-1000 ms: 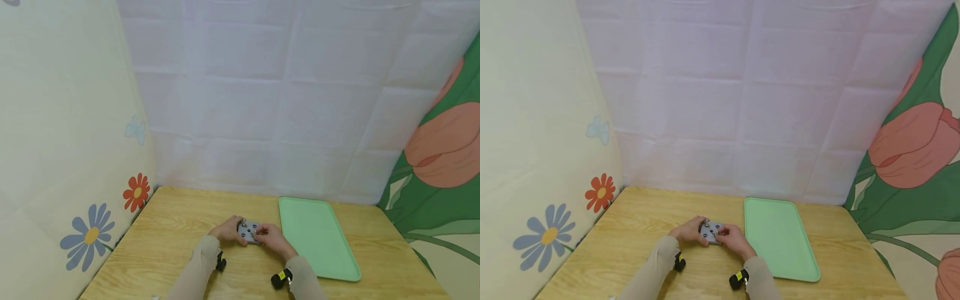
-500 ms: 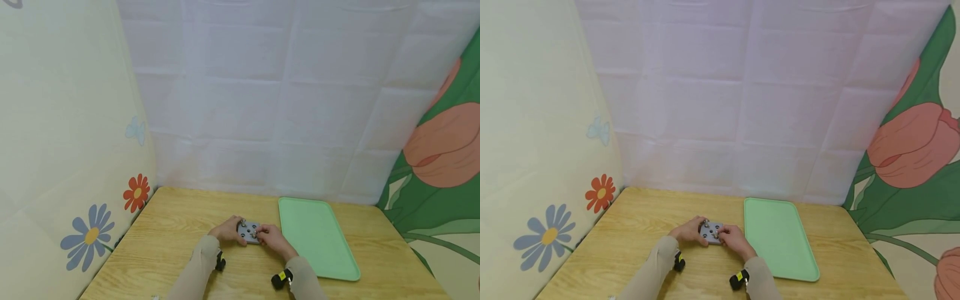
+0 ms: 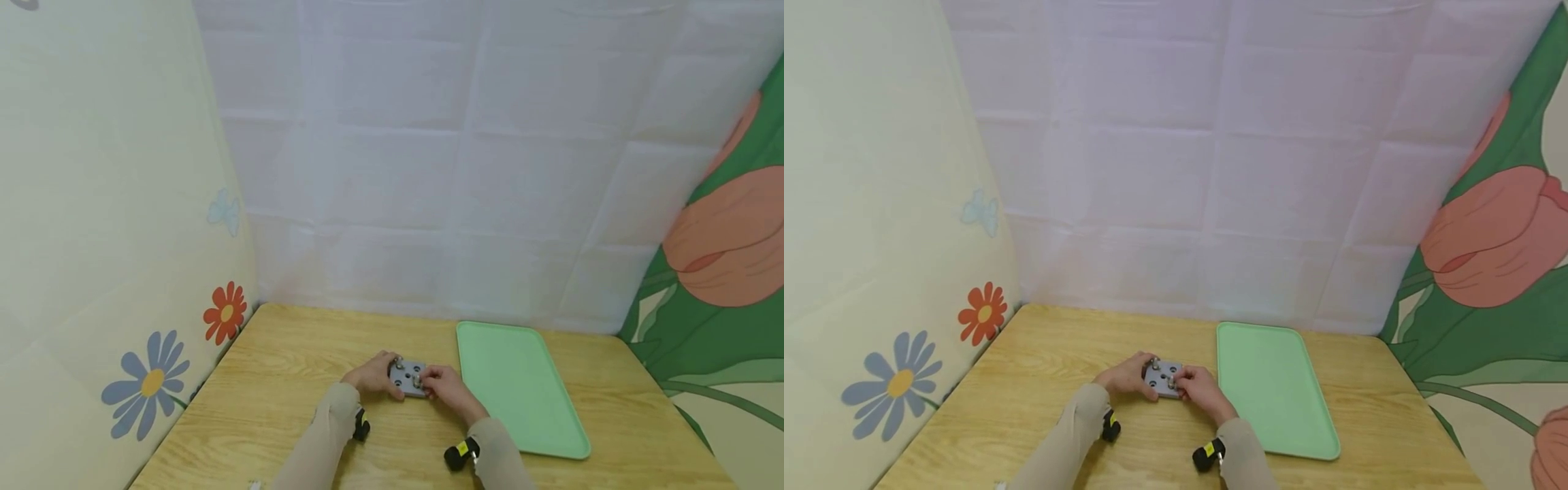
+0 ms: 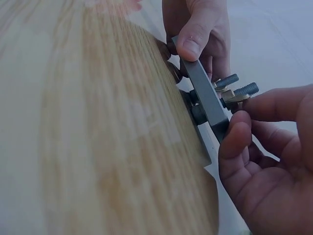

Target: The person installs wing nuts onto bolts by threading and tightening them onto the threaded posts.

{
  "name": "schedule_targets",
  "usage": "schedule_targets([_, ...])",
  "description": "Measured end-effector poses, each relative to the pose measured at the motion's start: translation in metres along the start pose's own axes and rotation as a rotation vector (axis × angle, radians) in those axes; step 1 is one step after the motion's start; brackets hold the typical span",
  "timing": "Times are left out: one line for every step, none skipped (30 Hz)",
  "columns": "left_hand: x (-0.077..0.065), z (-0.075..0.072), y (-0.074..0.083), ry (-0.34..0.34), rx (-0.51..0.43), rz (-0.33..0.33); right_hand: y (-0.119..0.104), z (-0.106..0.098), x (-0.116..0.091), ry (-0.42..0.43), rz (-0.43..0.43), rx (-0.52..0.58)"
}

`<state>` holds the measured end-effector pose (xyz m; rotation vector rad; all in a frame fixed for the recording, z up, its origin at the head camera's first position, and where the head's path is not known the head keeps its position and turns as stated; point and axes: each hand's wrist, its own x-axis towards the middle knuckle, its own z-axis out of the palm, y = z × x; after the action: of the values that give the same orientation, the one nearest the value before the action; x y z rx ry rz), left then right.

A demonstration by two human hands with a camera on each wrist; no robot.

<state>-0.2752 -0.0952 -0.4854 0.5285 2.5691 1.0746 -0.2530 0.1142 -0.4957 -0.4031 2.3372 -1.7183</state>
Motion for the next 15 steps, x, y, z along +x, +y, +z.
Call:
schedule_targets([0.0001,0.0000,0.0002,0.000,0.001,0.000,0.0001,0.0001,0.0005,0.002,-0.002,-0.009])
schedule_targets([0.0002,0.0000,0.0005,0.002,0.000,0.001,0.0003,0.0003,0.0011,0.004,0.001,-0.018])
schedule_targets([0.0003,0.0000,0.0006,0.002,-0.001,0.001,0.0009,0.0002,0.0016,0.003,-0.003,-0.026])
schedule_targets([0.0002,0.0000,0.0007,0.003,-0.003,0.002,0.0014,0.0000,0.0020,0.001,-0.007,-0.036])
schedule_targets([0.0003,-0.0001,0.0010,0.004,-0.005,0.004,0.0020,-0.0001,0.0025,-0.001,-0.011,-0.043])
schedule_targets([0.0003,-0.0003,0.0012,0.004,-0.008,0.005,0.0027,-0.0003,0.0031,-0.002,-0.014,-0.050])
schedule_targets([0.0002,-0.0005,0.0015,0.003,-0.011,0.004,0.0030,-0.0005,0.0032,-0.002,-0.018,-0.058])
schedule_targets([0.0004,-0.0007,0.0017,0.003,-0.013,0.005,0.0035,-0.0006,0.0035,-0.001,-0.020,-0.064])
schedule_targets([0.0005,-0.0008,0.0018,0.001,-0.017,0.005,0.0040,-0.0006,0.0038,0.000,-0.023,-0.068])
schedule_targets([0.0006,-0.0010,0.0019,0.000,-0.017,0.004,0.0044,-0.0007,0.0038,0.001,-0.026,-0.072])
schedule_targets([0.0010,-0.0009,0.0018,-0.001,-0.019,0.005,0.0048,-0.0008,0.0039,0.002,-0.028,-0.073])
schedule_targets([0.0011,-0.0008,0.0016,-0.002,-0.019,0.003,0.0051,-0.0009,0.0038,0.002,-0.030,-0.079])
schedule_targets([0.0014,-0.0008,0.0015,-0.002,-0.019,0.005,0.0055,-0.0010,0.0038,0.000,-0.033,-0.082])
schedule_targets([0.0018,-0.0007,0.0012,-0.002,-0.019,0.005,0.0059,-0.0010,0.0042,-0.001,-0.033,-0.085])
schedule_targets([0.0020,-0.0006,0.0009,-0.002,-0.018,0.006,0.0063,-0.0011,0.0046,-0.002,-0.035,-0.091])
